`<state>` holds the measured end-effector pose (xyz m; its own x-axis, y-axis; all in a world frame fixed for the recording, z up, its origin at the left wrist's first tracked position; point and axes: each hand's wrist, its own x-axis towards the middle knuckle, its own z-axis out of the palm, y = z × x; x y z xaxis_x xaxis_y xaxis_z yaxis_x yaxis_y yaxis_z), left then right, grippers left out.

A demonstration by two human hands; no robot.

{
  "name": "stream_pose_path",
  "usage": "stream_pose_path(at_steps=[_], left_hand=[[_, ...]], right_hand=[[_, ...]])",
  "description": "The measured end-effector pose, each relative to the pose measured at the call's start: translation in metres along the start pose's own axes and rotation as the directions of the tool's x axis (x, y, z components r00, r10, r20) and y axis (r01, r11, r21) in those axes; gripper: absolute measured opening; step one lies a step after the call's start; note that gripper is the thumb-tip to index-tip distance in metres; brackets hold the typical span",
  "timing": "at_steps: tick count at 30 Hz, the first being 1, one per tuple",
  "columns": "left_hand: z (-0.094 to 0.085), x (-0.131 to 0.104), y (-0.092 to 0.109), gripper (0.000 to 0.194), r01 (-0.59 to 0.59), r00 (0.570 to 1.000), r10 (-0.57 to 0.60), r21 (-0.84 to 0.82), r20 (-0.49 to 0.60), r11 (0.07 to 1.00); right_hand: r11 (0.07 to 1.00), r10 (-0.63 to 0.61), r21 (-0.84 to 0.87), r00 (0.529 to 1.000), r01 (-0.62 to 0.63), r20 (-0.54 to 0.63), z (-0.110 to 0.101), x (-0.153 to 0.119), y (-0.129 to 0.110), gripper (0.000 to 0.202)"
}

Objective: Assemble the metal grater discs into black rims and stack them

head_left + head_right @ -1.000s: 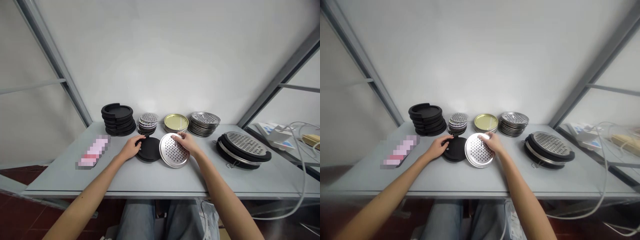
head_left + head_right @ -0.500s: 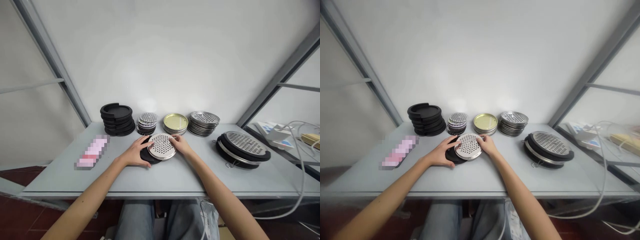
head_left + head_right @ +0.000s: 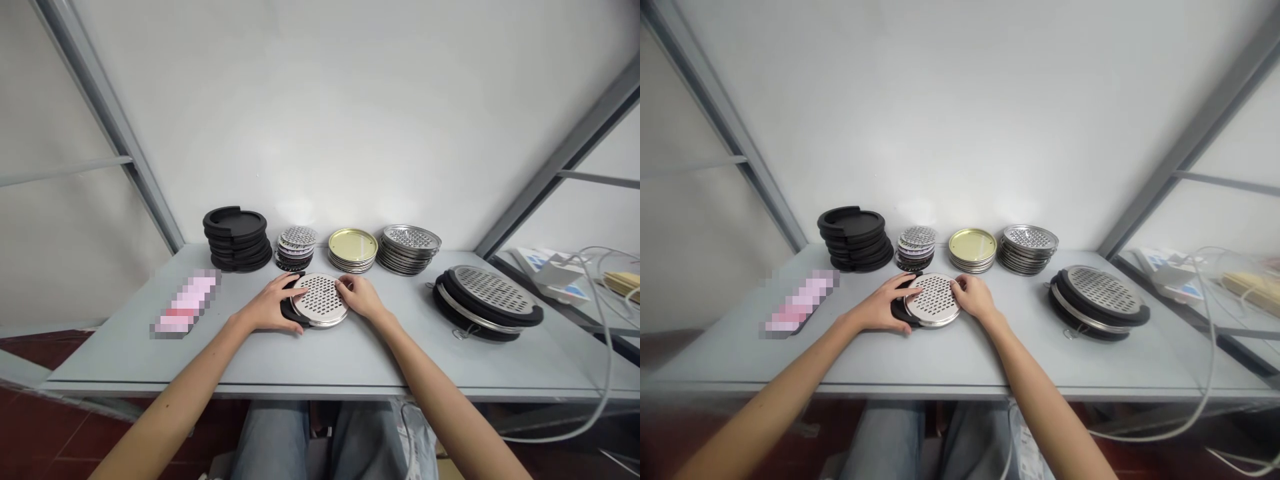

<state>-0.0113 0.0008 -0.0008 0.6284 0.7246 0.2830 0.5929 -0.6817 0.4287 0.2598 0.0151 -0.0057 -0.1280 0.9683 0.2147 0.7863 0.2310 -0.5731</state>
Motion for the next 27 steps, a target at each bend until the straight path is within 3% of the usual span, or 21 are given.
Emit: stream_pose_path(at_steps=[6,10,15,22,27], left_hand=[[-0.005,-0.002,-0.001,0.096,0.0,1.0,0.0,-0.012,0.026,1.0],[-0.006,-0.003,-0.001,0.088,0.009,1.0,-0.009,-0.003,0.02,1.0],[-0.005,-0.004,-0.003,0.085,0.023,1.0,-0.023,-0.006,-0.014,1.0],[-0.006,-0.005,-0.002,0.089,0.065,0.998,-0.065,0.008,-0.005,0.998],[-0.011,-0.008,-0.002,0.099,0.06,0.998,-0.06,-0.032,0.024,0.998]], right_hand=[[0.982,-0.167,0.082,0.983,0.173,-0.075,0.001,0.001,0.006,0.03],[0.953,-0.285,0.105,0.959,0.284,-0.012,-0.003,-0.001,0.003,0.025],[0.937,-0.333,0.125,0.942,0.326,0.041,-0.005,-0.003,-0.001,0.025],[0.918,-0.381,0.122,0.924,0.377,0.013,-0.002,-0.003,0.002,0.046],[0.918,-0.388,0.157,0.905,0.364,0.175,-0.011,-0.003,0.008,0.074]])
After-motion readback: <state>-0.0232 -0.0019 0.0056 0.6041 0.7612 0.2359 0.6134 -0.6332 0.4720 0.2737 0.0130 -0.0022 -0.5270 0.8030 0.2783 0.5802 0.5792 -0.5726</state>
